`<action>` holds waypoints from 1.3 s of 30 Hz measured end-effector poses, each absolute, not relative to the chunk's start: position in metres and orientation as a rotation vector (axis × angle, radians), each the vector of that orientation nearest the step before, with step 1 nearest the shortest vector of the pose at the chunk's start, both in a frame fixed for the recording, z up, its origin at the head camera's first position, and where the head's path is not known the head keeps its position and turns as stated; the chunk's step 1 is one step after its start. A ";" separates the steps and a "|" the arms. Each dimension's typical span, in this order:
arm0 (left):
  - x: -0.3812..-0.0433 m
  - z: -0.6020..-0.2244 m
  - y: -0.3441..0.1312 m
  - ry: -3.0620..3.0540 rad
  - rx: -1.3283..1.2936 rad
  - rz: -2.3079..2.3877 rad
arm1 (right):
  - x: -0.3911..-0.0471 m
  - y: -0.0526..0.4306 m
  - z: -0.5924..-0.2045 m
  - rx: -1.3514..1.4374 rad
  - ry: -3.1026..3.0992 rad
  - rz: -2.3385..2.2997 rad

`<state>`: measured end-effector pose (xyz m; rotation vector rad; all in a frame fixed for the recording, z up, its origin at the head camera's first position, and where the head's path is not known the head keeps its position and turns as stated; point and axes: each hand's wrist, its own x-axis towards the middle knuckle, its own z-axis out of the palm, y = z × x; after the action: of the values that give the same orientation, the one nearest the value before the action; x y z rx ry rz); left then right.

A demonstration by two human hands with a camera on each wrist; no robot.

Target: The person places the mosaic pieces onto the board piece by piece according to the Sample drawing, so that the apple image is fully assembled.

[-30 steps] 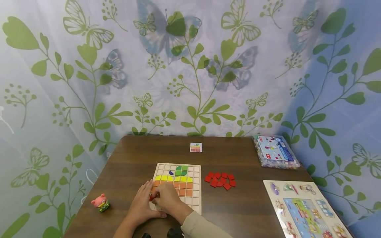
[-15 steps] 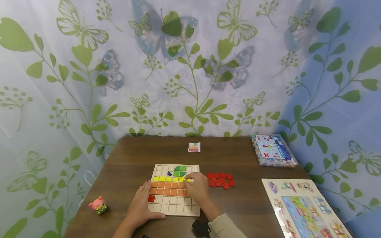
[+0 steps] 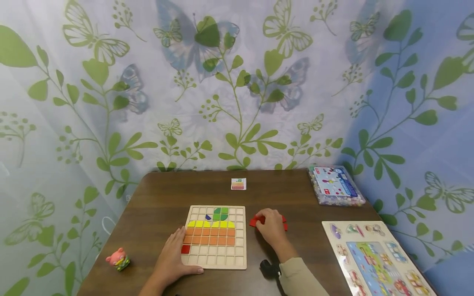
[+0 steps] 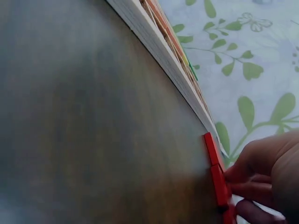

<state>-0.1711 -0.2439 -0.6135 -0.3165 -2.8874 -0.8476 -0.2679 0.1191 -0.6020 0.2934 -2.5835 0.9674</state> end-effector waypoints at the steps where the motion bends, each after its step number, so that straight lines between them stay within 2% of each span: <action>1: -0.171 -0.613 -0.244 -2.896 -0.315 -0.848 | -0.269 0.118 -0.602 0.283 -2.606 0.958; 9: -0.171 -0.613 -0.244 -2.899 -0.303 -0.858 | -0.277 0.112 -0.595 0.255 -2.717 0.843; 16: -0.172 -0.612 -0.243 -2.926 -0.279 -0.849 | -0.270 0.104 -0.583 0.313 -2.653 0.887; 26: -0.172 -0.612 -0.244 -2.952 -0.277 -0.861 | -0.249 0.062 -0.580 0.631 -2.543 1.151; 39: -0.170 -0.613 -0.244 -2.892 -0.305 -0.876 | -0.218 -0.015 -0.576 1.141 -2.571 0.918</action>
<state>-0.1699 -0.2437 -0.6125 -0.3049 -2.8916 -0.8758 -0.2181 -0.0146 -0.5758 1.1413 -2.5705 0.9177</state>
